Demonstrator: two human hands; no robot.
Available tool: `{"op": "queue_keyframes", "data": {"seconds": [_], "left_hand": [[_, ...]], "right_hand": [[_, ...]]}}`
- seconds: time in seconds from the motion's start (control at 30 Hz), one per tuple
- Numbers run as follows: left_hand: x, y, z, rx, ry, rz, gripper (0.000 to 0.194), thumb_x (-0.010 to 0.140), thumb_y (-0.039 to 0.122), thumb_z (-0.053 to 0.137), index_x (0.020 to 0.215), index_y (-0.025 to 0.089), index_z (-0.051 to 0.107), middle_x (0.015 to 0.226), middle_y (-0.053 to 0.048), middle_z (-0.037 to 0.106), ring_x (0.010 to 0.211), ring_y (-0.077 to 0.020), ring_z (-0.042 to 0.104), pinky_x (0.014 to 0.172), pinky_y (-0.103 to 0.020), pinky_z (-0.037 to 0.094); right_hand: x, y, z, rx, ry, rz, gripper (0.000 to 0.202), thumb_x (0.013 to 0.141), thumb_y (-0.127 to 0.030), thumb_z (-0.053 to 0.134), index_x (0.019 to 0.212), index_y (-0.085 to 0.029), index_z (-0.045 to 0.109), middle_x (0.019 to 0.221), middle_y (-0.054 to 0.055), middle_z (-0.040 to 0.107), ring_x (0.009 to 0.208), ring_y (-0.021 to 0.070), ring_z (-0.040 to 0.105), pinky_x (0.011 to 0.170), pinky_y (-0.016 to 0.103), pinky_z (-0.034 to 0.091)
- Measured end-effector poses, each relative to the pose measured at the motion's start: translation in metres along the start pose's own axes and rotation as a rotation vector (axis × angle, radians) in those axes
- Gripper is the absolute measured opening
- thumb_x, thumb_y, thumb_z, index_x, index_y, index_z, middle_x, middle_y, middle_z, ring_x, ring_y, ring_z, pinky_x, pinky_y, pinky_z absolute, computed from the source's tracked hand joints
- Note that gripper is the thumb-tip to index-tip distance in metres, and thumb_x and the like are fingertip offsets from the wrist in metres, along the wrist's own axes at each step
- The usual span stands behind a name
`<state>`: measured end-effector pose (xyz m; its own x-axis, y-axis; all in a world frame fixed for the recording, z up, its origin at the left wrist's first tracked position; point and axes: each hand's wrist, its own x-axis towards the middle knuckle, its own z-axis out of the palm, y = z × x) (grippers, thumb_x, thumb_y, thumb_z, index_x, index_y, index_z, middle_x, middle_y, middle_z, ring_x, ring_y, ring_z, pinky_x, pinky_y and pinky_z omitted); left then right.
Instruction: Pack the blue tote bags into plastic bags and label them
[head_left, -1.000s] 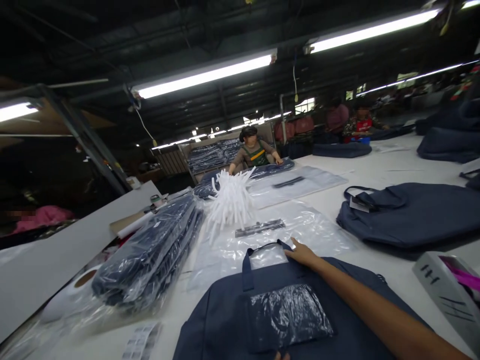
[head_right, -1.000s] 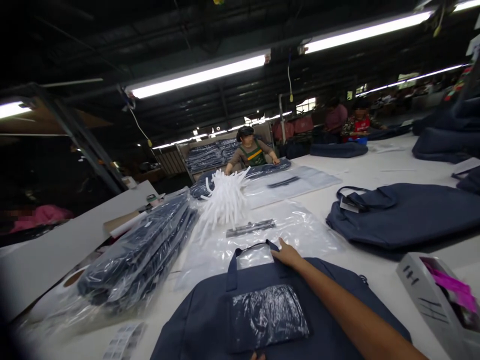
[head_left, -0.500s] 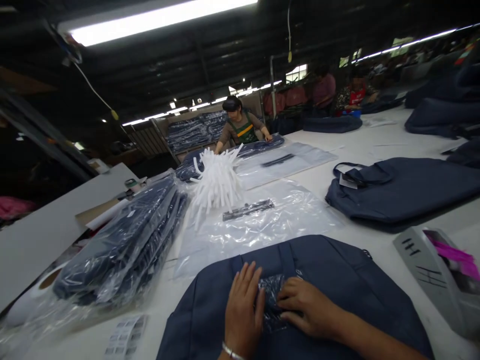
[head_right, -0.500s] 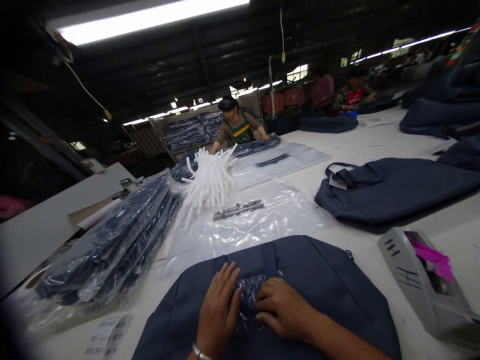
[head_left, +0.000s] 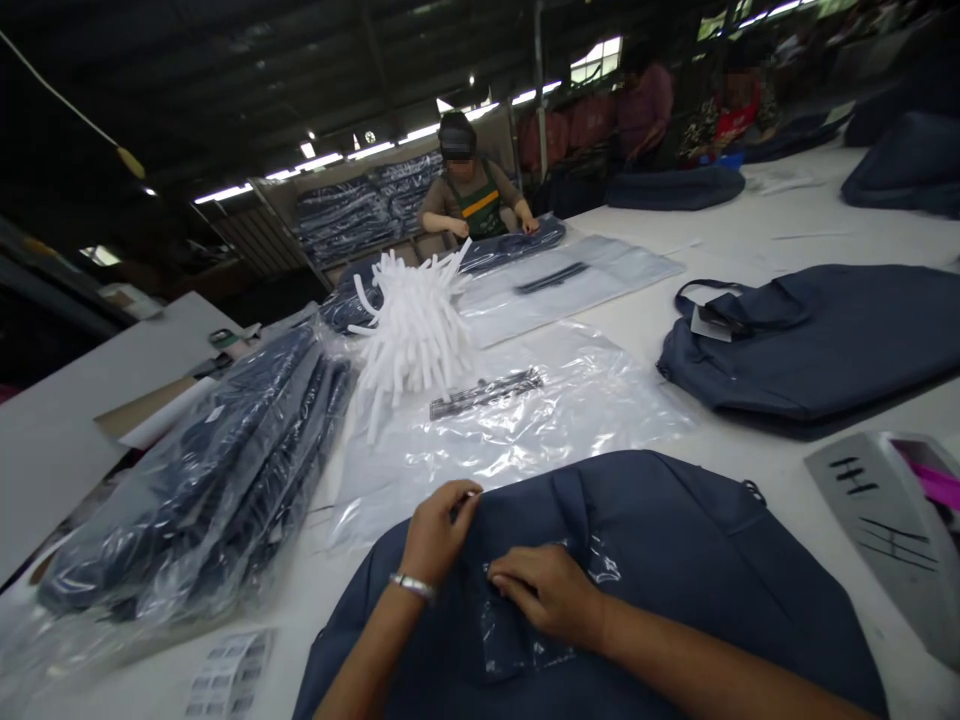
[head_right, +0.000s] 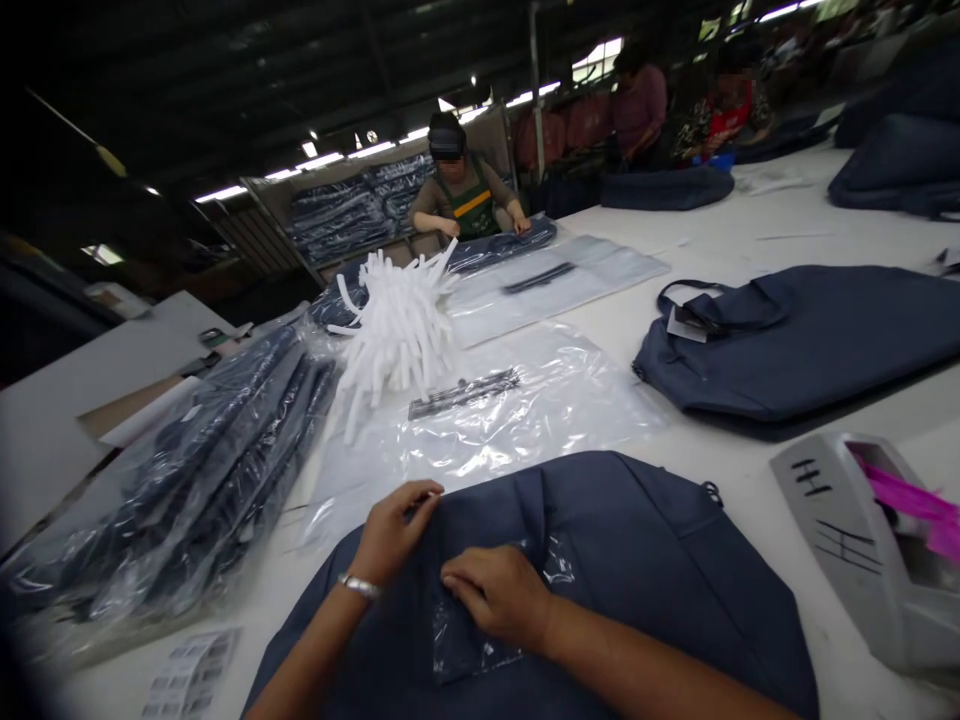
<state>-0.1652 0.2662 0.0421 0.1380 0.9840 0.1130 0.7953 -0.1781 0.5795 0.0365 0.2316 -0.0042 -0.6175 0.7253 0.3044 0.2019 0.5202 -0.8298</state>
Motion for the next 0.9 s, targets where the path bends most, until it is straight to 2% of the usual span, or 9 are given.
{"op": "queue_keyframes", "data": {"seconds": [0.1, 0.2, 0.3, 0.43, 0.57, 0.67, 0.73, 0.8, 0.9], "left_hand": [[0.060, -0.019, 0.016, 0.050, -0.165, 0.044, 0.021, 0.087, 0.028, 0.057, 0.106, 0.023, 0.063, 0.101, -0.003, 0.069, 0.084, -0.0146, 0.065, 0.076, -0.027, 0.053], [0.105, -0.033, 0.041, 0.093, -0.318, 0.113, 0.027, 0.068, 0.033, 0.078, 0.090, 0.022, 0.067, 0.085, 0.000, 0.068, 0.076, -0.0159, 0.062, 0.071, -0.026, 0.049], [0.127, -0.043, 0.055, 0.131, -0.430, 0.141, 0.028, 0.061, 0.039, 0.082, 0.079, 0.022, 0.069, 0.078, 0.001, 0.067, 0.073, -0.0162, 0.061, 0.066, -0.025, 0.044], [0.137, -0.049, 0.052, 0.151, -0.494, 0.132, 0.017, 0.075, 0.040, 0.070, 0.077, 0.024, 0.071, 0.077, 0.001, 0.070, 0.072, -0.0162, 0.061, 0.065, -0.025, 0.040], [0.141, -0.047, 0.043, 0.149, -0.436, 0.132, 0.024, 0.087, 0.038, 0.054, 0.077, 0.022, 0.069, 0.079, -0.001, 0.071, 0.074, -0.0170, 0.062, 0.068, -0.026, 0.042], [0.141, -0.045, 0.041, 0.140, -0.307, 0.105, 0.032, 0.094, 0.036, 0.037, 0.083, 0.022, 0.064, 0.076, -0.001, 0.069, 0.068, -0.0155, 0.061, 0.067, -0.026, 0.043], [0.140, -0.045, 0.041, 0.143, -0.203, 0.090, 0.034, 0.097, 0.035, 0.032, 0.089, 0.022, 0.062, 0.072, 0.000, 0.067, 0.065, -0.0150, 0.060, 0.065, -0.026, 0.042], [0.138, -0.044, 0.042, 0.154, -0.102, 0.095, 0.032, 0.097, 0.037, 0.032, 0.094, 0.023, 0.061, 0.070, 0.001, 0.065, 0.066, -0.0152, 0.059, 0.065, -0.026, 0.041], [0.137, -0.044, 0.043, 0.166, 0.004, 0.129, 0.033, 0.098, 0.043, 0.034, 0.096, 0.023, 0.061, 0.075, 0.001, 0.065, 0.069, -0.0149, 0.060, 0.066, -0.025, 0.040]], "right_hand": [[-0.003, -0.001, 0.000, -0.058, -0.035, -0.004, 0.025, 0.097, -0.030, 0.046, 0.099, -0.020, 0.069, 0.085, 0.003, 0.070, 0.074, 0.0143, 0.064, 0.068, 0.023, 0.044], [-0.001, -0.002, 0.000, -0.058, -0.049, 0.025, 0.024, 0.097, -0.029, 0.047, 0.100, -0.021, 0.069, 0.087, 0.003, 0.071, 0.075, 0.0136, 0.065, 0.068, 0.022, 0.043], [0.001, -0.002, 0.000, -0.048, -0.058, 0.030, 0.021, 0.095, -0.028, 0.048, 0.099, -0.021, 0.068, 0.087, 0.002, 0.071, 0.075, 0.0133, 0.065, 0.068, 0.021, 0.043], [0.002, -0.002, -0.001, -0.040, -0.068, 0.041, 0.019, 0.094, -0.026, 0.050, 0.097, -0.022, 0.068, 0.086, 0.001, 0.071, 0.073, 0.0129, 0.065, 0.068, 0.021, 0.043], [0.002, -0.005, -0.003, 0.006, -0.072, 0.048, 0.020, 0.094, -0.025, 0.050, 0.098, -0.021, 0.069, 0.085, 0.002, 0.071, 0.075, 0.0132, 0.065, 0.070, 0.021, 0.046], [0.005, -0.014, -0.013, 0.078, -0.039, 0.029, 0.024, 0.096, -0.024, 0.048, 0.108, -0.020, 0.068, 0.091, 0.003, 0.072, 0.081, 0.0129, 0.066, 0.075, 0.021, 0.049], [0.011, -0.020, -0.026, 0.108, 0.012, -0.012, 0.026, 0.097, -0.023, 0.048, 0.114, -0.019, 0.066, 0.101, 0.004, 0.072, 0.091, 0.0129, 0.067, 0.084, 0.021, 0.049], [0.023, -0.022, -0.045, 0.043, 0.105, -0.047, 0.027, 0.097, -0.022, 0.048, 0.118, -0.020, 0.064, 0.110, 0.004, 0.071, 0.102, 0.0135, 0.065, 0.093, 0.023, 0.048], [0.053, -0.008, -0.076, -0.270, 0.246, -0.040, 0.034, 0.095, -0.022, 0.051, 0.129, -0.023, 0.058, 0.123, 0.006, 0.066, 0.115, 0.0179, 0.059, 0.103, 0.032, 0.043]]}}
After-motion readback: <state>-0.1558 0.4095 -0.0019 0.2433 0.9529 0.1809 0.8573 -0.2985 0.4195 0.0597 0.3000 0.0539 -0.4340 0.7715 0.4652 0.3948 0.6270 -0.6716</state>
